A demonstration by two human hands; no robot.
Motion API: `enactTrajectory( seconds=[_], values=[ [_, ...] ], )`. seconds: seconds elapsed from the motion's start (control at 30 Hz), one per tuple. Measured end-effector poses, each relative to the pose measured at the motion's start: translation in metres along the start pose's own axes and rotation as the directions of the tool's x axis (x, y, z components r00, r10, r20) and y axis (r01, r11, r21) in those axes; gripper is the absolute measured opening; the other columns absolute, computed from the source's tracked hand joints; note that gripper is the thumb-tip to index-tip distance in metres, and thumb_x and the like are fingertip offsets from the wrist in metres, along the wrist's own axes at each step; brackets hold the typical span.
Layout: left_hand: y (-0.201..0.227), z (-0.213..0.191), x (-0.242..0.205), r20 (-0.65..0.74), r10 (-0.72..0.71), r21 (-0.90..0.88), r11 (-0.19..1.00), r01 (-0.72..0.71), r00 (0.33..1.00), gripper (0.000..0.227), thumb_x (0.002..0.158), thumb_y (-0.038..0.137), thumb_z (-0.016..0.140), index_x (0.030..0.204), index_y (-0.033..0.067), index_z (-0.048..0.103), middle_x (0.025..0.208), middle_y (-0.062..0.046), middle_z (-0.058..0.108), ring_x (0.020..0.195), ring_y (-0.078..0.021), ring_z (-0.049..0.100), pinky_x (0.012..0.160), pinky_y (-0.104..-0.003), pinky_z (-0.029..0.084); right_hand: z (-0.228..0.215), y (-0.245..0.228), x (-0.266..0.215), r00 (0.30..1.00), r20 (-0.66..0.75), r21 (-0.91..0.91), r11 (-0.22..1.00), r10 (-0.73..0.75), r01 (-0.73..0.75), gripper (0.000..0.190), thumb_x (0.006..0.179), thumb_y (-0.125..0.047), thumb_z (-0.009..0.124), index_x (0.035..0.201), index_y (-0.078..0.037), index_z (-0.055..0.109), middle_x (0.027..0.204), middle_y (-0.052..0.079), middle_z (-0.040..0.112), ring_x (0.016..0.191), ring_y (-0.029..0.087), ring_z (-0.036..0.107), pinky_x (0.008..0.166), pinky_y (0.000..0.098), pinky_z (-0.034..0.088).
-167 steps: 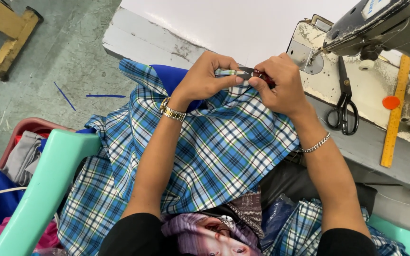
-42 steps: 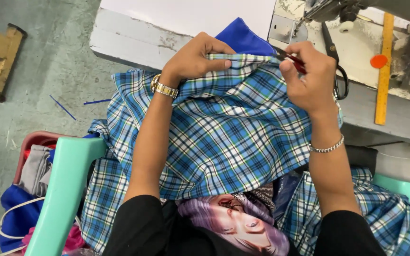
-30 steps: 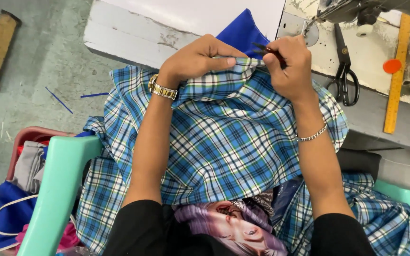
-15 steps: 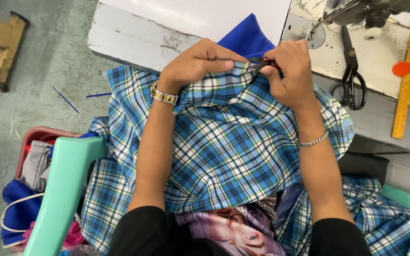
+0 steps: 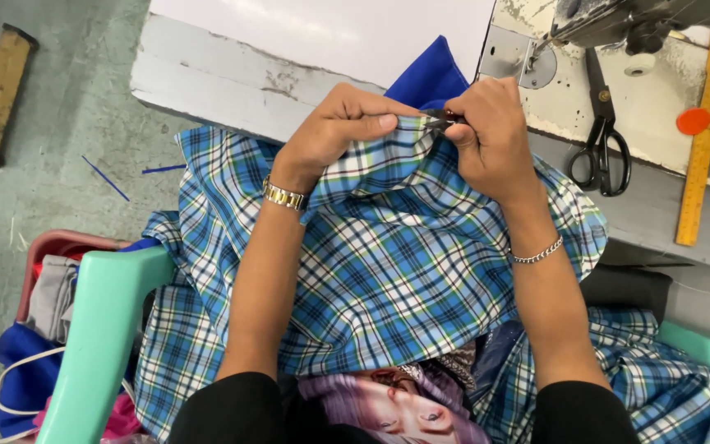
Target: Trimming loose threads and excess seam allowance from a plaid shirt using hand-held snips.
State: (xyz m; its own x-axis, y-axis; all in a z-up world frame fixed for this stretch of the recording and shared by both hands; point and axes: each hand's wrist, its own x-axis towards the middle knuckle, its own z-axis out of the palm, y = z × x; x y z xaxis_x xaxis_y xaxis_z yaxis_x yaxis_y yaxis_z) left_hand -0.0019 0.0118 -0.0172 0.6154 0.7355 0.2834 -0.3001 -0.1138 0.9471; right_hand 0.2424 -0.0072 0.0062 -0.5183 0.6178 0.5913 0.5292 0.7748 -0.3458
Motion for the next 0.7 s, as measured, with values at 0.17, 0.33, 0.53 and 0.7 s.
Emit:
enactTrajectory(
  seconds=[0.17, 0.33, 0.53, 0.7],
  values=[
    [-0.0020, -0.0006, -0.0022, -0.009, -0.016, -0.007, 1.000, 0.016, 1.000, 0.029, 0.108, 0.024, 0.060, 0.126, 0.0057, 0.074, 0.060, 0.008, 0.052, 0.054, -0.0031, 0.028, 0.056, -0.021, 0.021, -0.0002, -0.0012, 0.0005, 1.000, -0.013, 0.005, 1.000, -0.012, 0.012, 0.060, 0.115, -0.045, 0.026, 0.091, 0.000, 0.058, 0.083, 0.010, 0.052, 0.076, 0.026, 0.046, 0.081, 0.0419, 0.034],
    [-0.0045, 0.0001, -0.0024, -0.009, 0.009, 0.029, 1.000, -0.009, 1.000, 0.029, 0.109, 0.024, 0.060, 0.127, 0.0061, 0.073, 0.060, 0.008, 0.051, 0.054, -0.0033, 0.027, 0.055, -0.022, 0.020, 0.0017, 0.0021, -0.0042, 0.999, -0.043, 0.030, 0.999, -0.014, 0.016, 0.058, 0.114, -0.045, 0.032, 0.089, 0.001, 0.057, 0.082, 0.010, 0.051, 0.075, 0.025, 0.043, 0.078, 0.0407, 0.033],
    [-0.0028, 0.0015, -0.0021, -0.030, -0.012, 0.011, 1.000, 0.012, 0.999, 0.029, 0.107, 0.025, 0.061, 0.124, 0.0056, 0.075, 0.058, 0.008, 0.048, 0.053, -0.0035, 0.028, 0.055, -0.022, 0.021, 0.0014, 0.0023, -0.0045, 0.998, -0.056, 0.036, 0.999, -0.029, 0.031, 0.056, 0.114, -0.044, 0.033, 0.089, 0.000, 0.056, 0.082, 0.010, 0.050, 0.076, 0.026, 0.044, 0.078, 0.0413, 0.033],
    [-0.0041, 0.0004, -0.0015, -0.018, 0.004, 0.034, 0.999, -0.004, 1.000, 0.032, 0.107, 0.031, 0.061, 0.123, 0.0070, 0.075, 0.061, 0.007, 0.052, 0.054, -0.0038, 0.030, 0.055, -0.022, 0.023, 0.0015, 0.0033, -0.0050, 0.998, -0.050, 0.041, 0.999, -0.031, 0.033, 0.054, 0.114, -0.044, 0.035, 0.088, -0.001, 0.055, 0.081, 0.010, 0.051, 0.074, 0.025, 0.043, 0.077, 0.0402, 0.034]
  ],
)
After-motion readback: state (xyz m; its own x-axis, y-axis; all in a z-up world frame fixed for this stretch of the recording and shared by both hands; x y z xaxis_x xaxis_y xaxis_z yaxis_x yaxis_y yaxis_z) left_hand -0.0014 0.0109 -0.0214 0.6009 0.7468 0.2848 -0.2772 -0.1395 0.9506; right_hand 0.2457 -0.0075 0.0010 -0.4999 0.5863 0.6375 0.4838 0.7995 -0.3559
